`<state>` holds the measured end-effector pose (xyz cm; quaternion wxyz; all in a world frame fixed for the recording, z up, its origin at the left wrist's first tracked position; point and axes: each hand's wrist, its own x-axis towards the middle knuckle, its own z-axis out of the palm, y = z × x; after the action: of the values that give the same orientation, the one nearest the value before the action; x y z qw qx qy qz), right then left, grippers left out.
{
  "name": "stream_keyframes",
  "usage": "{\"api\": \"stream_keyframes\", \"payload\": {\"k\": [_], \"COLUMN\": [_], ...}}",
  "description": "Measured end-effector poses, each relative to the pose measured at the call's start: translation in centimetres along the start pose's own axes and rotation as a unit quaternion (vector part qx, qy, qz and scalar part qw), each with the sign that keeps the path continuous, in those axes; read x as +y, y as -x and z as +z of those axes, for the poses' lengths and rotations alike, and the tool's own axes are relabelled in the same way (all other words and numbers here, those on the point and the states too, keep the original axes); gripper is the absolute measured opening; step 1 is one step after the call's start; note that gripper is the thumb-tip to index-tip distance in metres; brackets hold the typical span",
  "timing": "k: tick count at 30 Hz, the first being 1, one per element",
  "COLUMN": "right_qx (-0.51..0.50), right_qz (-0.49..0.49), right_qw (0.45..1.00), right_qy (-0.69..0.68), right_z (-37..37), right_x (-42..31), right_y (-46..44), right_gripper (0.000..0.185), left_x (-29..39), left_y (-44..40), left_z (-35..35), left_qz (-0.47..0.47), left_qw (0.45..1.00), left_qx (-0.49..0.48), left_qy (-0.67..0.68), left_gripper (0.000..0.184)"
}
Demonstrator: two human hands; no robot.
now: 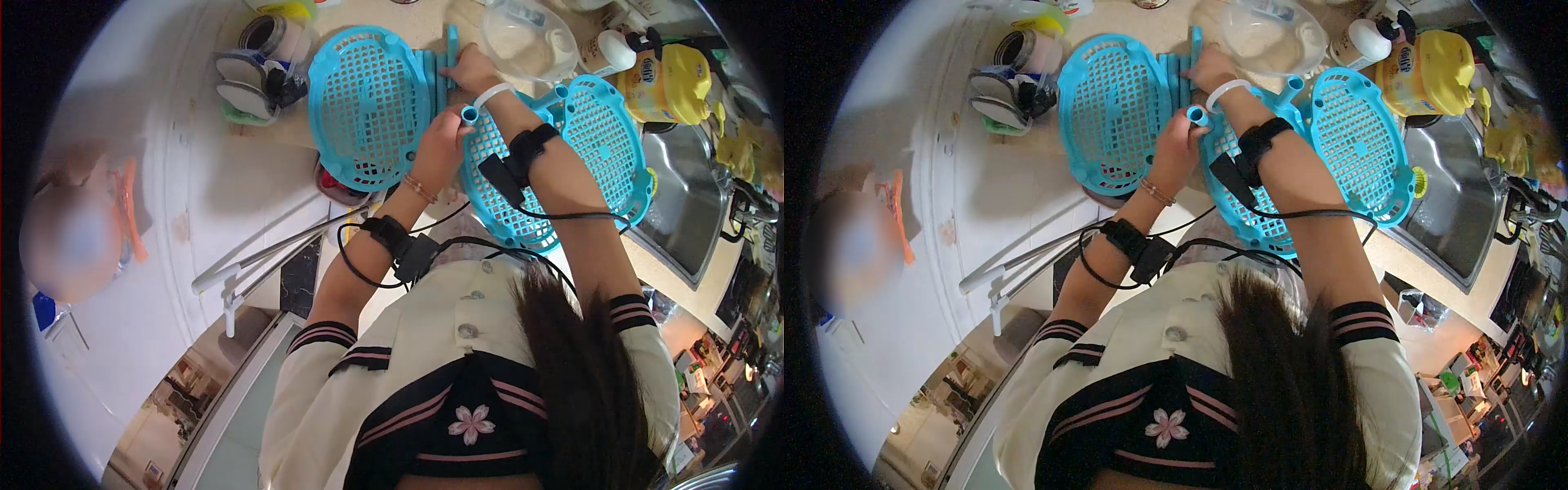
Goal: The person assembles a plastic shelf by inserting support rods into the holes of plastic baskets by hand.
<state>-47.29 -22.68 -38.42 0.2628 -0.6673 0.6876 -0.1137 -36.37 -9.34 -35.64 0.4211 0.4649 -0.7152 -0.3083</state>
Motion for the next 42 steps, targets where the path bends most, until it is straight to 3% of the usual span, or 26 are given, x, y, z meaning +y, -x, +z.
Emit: {"api": "stream_keyframes", "payload": {"k": [4, 8, 10, 12, 14, 16, 18, 22, 27, 30, 33, 37, 40, 42], "right_qx": [-0.112, -0.075, -0.085, 0.006, 0.063, 0.162, 0.145, 0.019, -0.156, -0.103, -0.106, -0.113, -0.117, -0.105], "right_qz": [0.013, -0.037, -0.038, -0.108, -0.132, -0.125, -0.104, -0.069, -0.047, -0.106, -0.149, -0.192, -0.244, -0.27], "right_qw": [0.992, 0.989, 0.983, 0.98, 0.934, 0.917, 0.887, 0.947, 0.918, 0.929, 0.941, 0.953, 0.95, 0.95], "right_qy": [-0.055, -0.12, -0.16, -0.169, -0.325, -0.343, -0.426, -0.312, -0.363, -0.34, -0.286, -0.207, -0.157, -0.115], "right_z": [-0.5, -2.6, -7.9, -12.1, -14.2, -16.4, -16.8, -12.8, -7.6, -6.3, -6.3, -7.2, -7.2, -6.9], "right_x": [0.4, -0.8, -3.3, -4.4, -2.6, -1.4, 1.0, 6.1, 6.2, 6.7, 6.9, 6.0, 5.7, 5.8], "right_y": [-0.6, -0.1, 3.3, 6.7, 10.1, 14.9, 19.1, 26.1, 30.4, 30.6, 30.2, 29.6, 28.8, 28.6], "right_gripper": [0.039, 0.039, 0.038, 0.032, 0.025, 0.024, 0.022, 0.029, 0.023, 0.022, 0.024, 0.028, 0.03, 0.03], "left_x": [0.6, 0.7, 1.1, 1.8, 0.2, -0.3, 0.2, -0.3, -1.3, -2.6, -3.4, -1.9, -2.0, -1.6], "left_y": [0.0, 0.6, 0.9, 0.7, 1.0, 0.6, -0.3, -1.5, 1.1, 3.2, 2.9, 1.6, 1.1, 0.7], "left_z": [0.3, 1.0, 1.1, 0.6, 1.1, 1.3, 1.2, 2.4, 2.9, 4.0, 3.9, 3.7, 3.6, 4.0], "left_qz": [-0.036, -0.066, -0.068, -0.047, -0.084, -0.107, -0.115, -0.113, -0.187, -0.176, -0.158, -0.166, -0.202, -0.184], "left_qw": [0.999, 0.996, 0.995, 0.998, 0.996, 0.993, 0.993, 0.992, 0.982, 0.96, 0.984, 0.976, 0.979, 0.982], "left_qx": [-0.006, 0.005, 0.003, -0.007, -0.031, -0.032, -0.013, 0.038, -0.006, 0.02, 0.021, 0.057, 0.014, 0.052], "left_qy": [0.015, 0.057, 0.068, 0.052, -0.012, -0.038, -0.026, -0.034, 0.018, 0.215, 0.083, 0.127, 0.007, -0.002], "left_gripper": [0.025, 0.029, 0.029, 0.028, 0.026, 0.022, 0.018, 0.021, 0.04, 0.044, 0.042, 0.039, 0.042, 0.042]}}
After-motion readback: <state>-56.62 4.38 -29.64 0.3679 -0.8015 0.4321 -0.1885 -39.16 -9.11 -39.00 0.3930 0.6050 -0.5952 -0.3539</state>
